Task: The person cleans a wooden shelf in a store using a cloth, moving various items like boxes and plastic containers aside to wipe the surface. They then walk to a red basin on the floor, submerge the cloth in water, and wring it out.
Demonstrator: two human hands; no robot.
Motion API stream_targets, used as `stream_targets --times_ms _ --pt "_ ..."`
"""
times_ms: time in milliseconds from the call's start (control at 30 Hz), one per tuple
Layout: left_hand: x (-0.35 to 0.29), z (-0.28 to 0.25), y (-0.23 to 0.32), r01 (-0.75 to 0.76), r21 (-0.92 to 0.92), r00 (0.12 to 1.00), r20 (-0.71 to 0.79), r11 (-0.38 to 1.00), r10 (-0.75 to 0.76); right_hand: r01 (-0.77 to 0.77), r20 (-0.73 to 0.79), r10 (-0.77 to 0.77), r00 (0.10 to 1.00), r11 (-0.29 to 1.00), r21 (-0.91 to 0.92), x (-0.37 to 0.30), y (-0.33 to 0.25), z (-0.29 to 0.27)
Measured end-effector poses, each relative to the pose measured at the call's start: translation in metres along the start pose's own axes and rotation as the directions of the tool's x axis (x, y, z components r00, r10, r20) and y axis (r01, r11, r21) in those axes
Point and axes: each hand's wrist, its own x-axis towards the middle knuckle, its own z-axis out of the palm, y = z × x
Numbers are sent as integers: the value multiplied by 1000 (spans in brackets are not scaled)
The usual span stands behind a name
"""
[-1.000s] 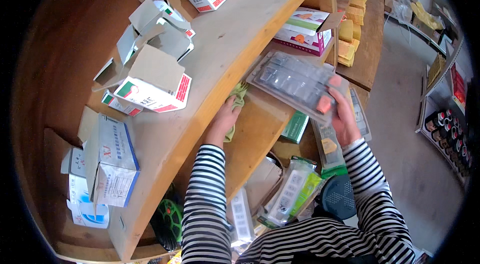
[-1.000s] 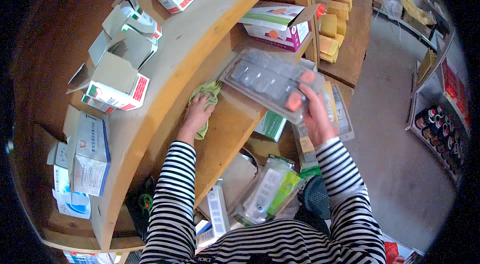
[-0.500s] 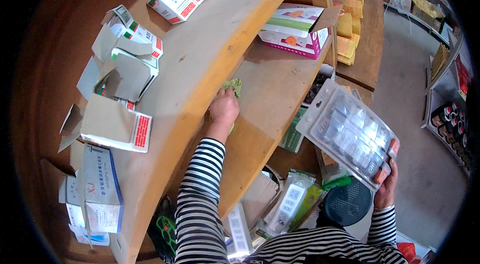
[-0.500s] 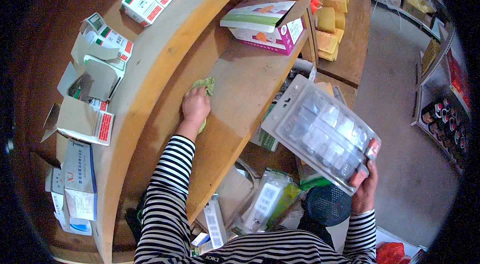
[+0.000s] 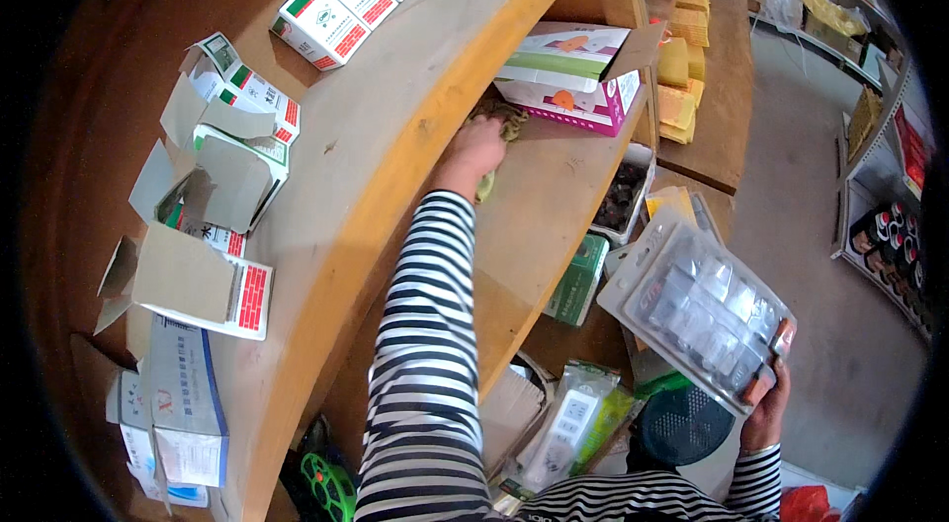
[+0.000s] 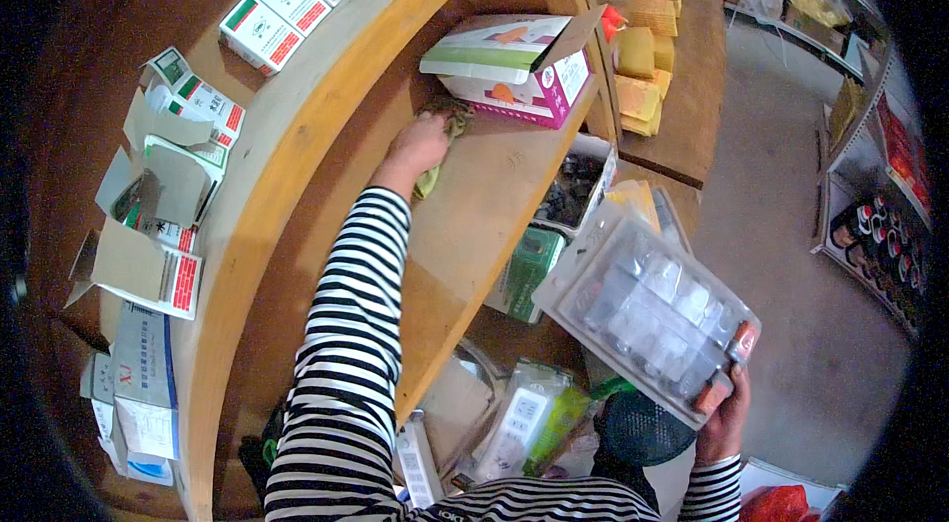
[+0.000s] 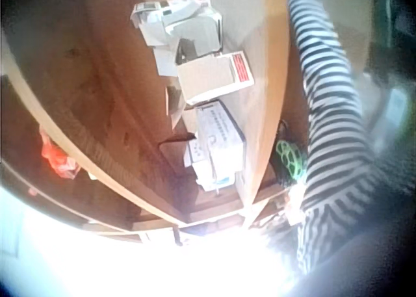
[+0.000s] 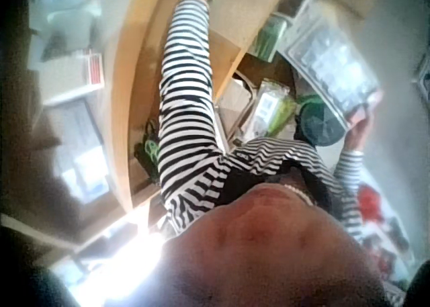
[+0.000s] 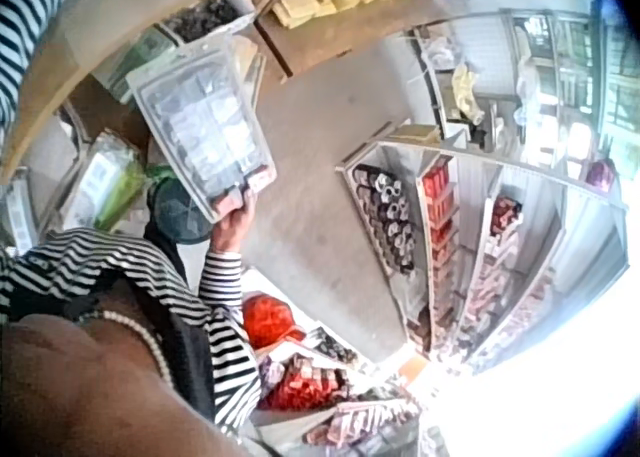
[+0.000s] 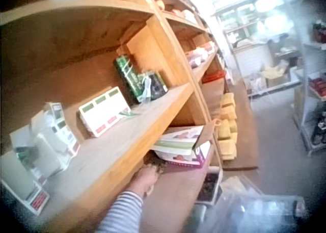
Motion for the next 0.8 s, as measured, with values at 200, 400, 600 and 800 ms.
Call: stream_targets --times_ms 200,400,600,800 --pt "-87 -1 -44 -3 -140 1000 -28 990 -1 -16 16 15 1000 999 46 -4 -7 -3" --pt "-187 0 -64 18 -225 998 -47 974 -30 2 36 -4 999 998 58 -20 -19 13" --pt "-173 14 -64 -44 -146 982 -187 988 16 -10 25 9 1000 999 37 -17 -16 12" --pt "-35 28 -35 -121 -148 956 -282 981 76 -43 27 41 999 996 76 -3 -2 -5"
